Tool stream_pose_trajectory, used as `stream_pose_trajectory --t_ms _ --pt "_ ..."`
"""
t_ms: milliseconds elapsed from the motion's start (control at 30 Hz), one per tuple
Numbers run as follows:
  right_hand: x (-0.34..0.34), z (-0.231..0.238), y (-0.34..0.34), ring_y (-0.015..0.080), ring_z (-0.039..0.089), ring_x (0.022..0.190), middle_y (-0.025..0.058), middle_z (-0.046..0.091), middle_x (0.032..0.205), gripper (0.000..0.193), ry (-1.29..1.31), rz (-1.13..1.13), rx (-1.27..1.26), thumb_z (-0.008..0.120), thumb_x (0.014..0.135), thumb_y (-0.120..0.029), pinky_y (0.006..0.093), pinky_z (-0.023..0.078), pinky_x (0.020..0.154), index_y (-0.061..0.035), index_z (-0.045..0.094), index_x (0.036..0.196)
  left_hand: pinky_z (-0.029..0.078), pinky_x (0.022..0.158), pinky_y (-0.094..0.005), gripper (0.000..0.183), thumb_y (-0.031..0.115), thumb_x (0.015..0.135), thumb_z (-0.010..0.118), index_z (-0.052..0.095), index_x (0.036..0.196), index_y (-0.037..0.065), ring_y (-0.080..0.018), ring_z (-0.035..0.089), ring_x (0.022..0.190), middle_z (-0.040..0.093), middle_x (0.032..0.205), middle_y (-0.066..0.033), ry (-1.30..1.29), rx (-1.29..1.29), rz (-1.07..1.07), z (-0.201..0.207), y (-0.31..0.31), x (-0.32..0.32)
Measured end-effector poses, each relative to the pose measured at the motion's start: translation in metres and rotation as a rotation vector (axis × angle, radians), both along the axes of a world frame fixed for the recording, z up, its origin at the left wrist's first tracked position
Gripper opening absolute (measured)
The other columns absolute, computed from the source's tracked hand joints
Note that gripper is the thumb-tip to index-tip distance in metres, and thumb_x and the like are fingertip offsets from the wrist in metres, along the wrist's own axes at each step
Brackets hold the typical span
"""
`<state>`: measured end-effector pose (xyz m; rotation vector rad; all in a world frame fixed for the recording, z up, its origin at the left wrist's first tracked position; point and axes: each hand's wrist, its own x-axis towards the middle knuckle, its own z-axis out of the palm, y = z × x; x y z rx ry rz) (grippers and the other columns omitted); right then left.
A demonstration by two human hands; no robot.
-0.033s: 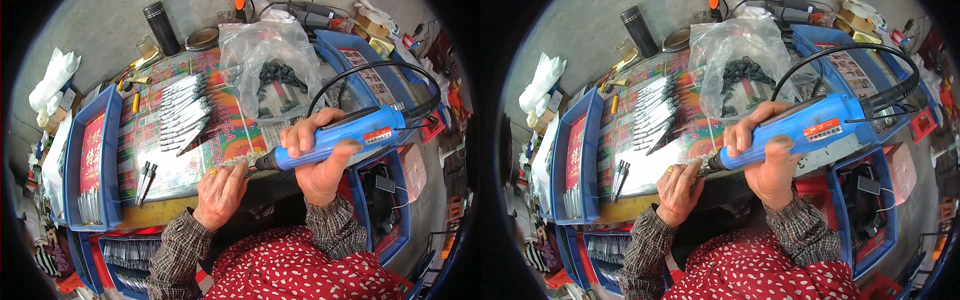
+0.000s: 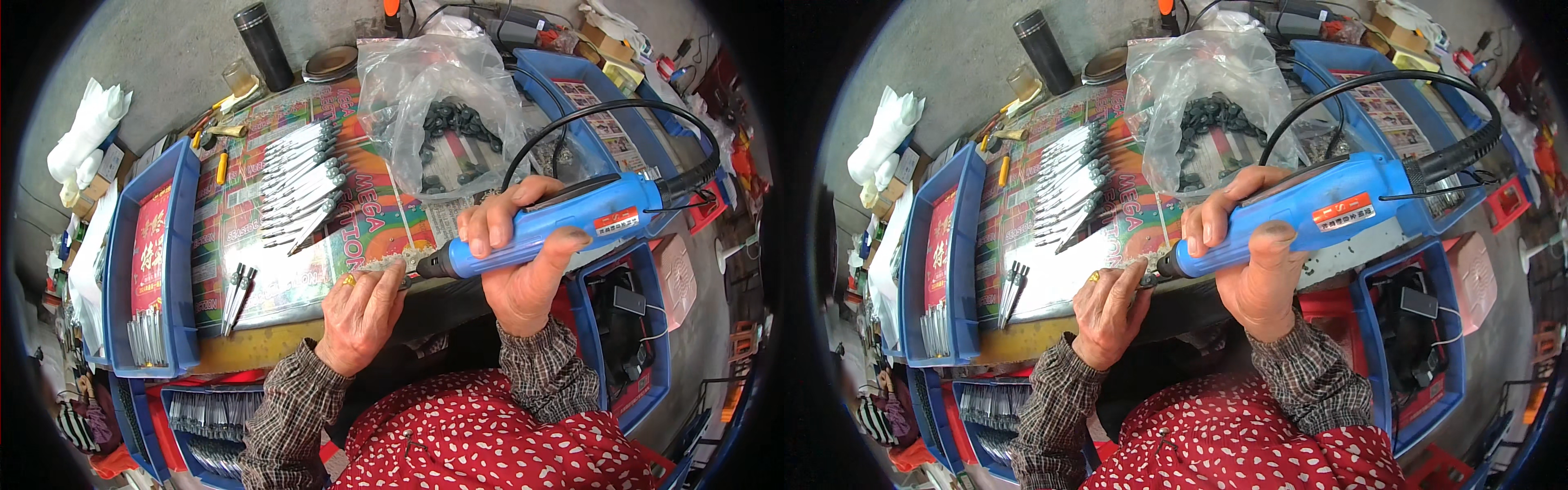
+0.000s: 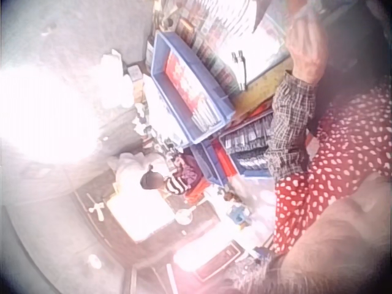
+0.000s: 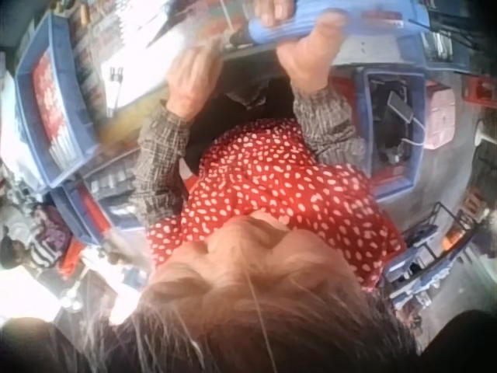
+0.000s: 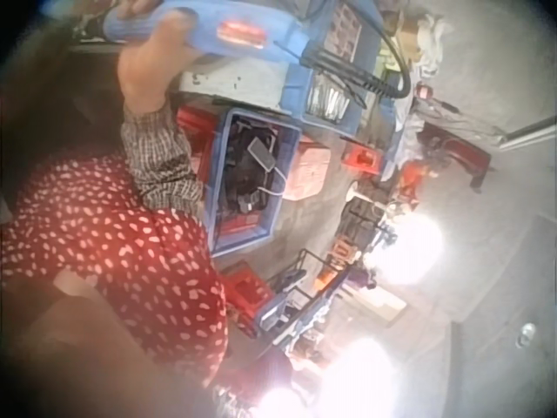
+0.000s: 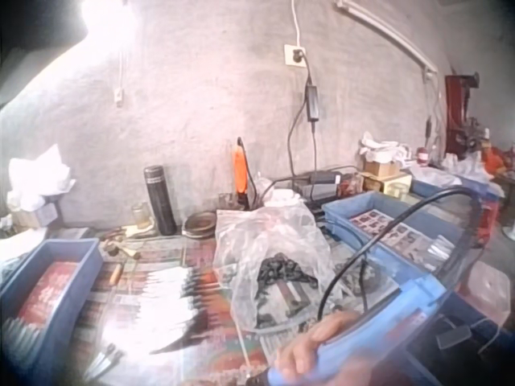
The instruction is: The person assembles small metal and plastic components at a workbench using an electric screwdriver.
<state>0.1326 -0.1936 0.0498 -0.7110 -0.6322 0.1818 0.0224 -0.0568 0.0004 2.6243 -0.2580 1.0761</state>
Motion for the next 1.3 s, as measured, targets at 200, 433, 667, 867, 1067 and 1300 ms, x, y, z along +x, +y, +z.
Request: stream_pose_trajectory --t_ms 200,433,667,867,1067,1300 --pt "-0.001 0.002 0.0 0.0126 0.048 0.058 -0.0012 0.045 0.064 0.063 -0.016 -0.006 -0.002 0.052 0.069 -0.068 0.0318 0.039 0.065 -0.012 0.043 0.095 0.043 0.054 -0.0311 0.044 -0.002 0.062 0.068 0.057 0.104 -0.001 -0.0211 0.054 0.062 0.056 0.076 -0.0084 -0.021 0.022 -0.018 0.0 0.001 0.001" --pt "-0.001 0.0 0.001 0.0131 0.048 0.058 -0.0009 0.045 0.064 0.062 0.011 -0.001 0.001 0.053 0.069 -0.067 0.0321 0.04 0.064 -0.0117 0.043 0.095 0.043 0.054 -0.0306 0.035 -0.002 0.062 0.068 0.061 0.096 0.0 -0.0214 0.055 0.063 0.056 0.077 -0.0079 0.003 0.002 -0.016 0.0 0.0 0.002" --pt "0.003 -0.002 -0.002 0.0174 0.05 0.06 0.0049 0.05 0.065 0.062 0.062 0.024 0.076 0.067 0.067 -0.056 0.0322 0.041 0.063 -0.0069 0.043 0.095 0.044 0.055 -0.031 0.034 -0.001 0.061 0.068 0.061 0.094 0.002 -0.0215 0.056 0.064 0.057 0.077 -0.0077 0.033 -0.02 0.014 0.002 0.0 0.001" --pt "0.006 -0.002 -0.005 0.0175 0.051 0.059 0.0055 0.05 0.065 0.062 0.069 -0.027 0.071 0.068 0.067 -0.055 0.0325 0.041 0.062 -0.0062 0.043 0.094 0.043 0.054 -0.0305 0.032 -0.002 0.061 0.068 0.061 0.092 0.003 -0.0208 0.056 0.064 0.057 0.076 -0.0069 0.018 -0.005 -0.002 0.002 0.001 0.001" --pt "0.009 -0.003 -0.006 0.0175 0.051 0.059 0.0064 0.051 0.065 0.061 0.078 -0.031 0.064 0.07 0.066 -0.053 0.0331 0.041 0.063 -0.0045 0.044 0.091 0.043 0.054 -0.0293 0.028 -0.002 0.062 0.069 0.061 0.089 0.004 -0.0195 0.057 0.063 0.057 0.076 -0.0056 -0.006 0.002 -0.019 0.002 0.001 0.002" --pt "0.008 -0.004 -0.006 0.0129 0.049 0.059 -0.0013 0.046 0.064 0.058 0.028 -0.055 -0.034 0.057 0.07 -0.065 0.0325 0.038 0.066 -0.0134 0.045 0.094 0.043 0.055 -0.0292 0.028 -0.001 0.062 0.069 0.061 0.089 0.003 -0.0199 0.058 0.066 0.059 0.078 -0.0064 -0.001 -0.01 -0.047 0.0 0.002 0.0"
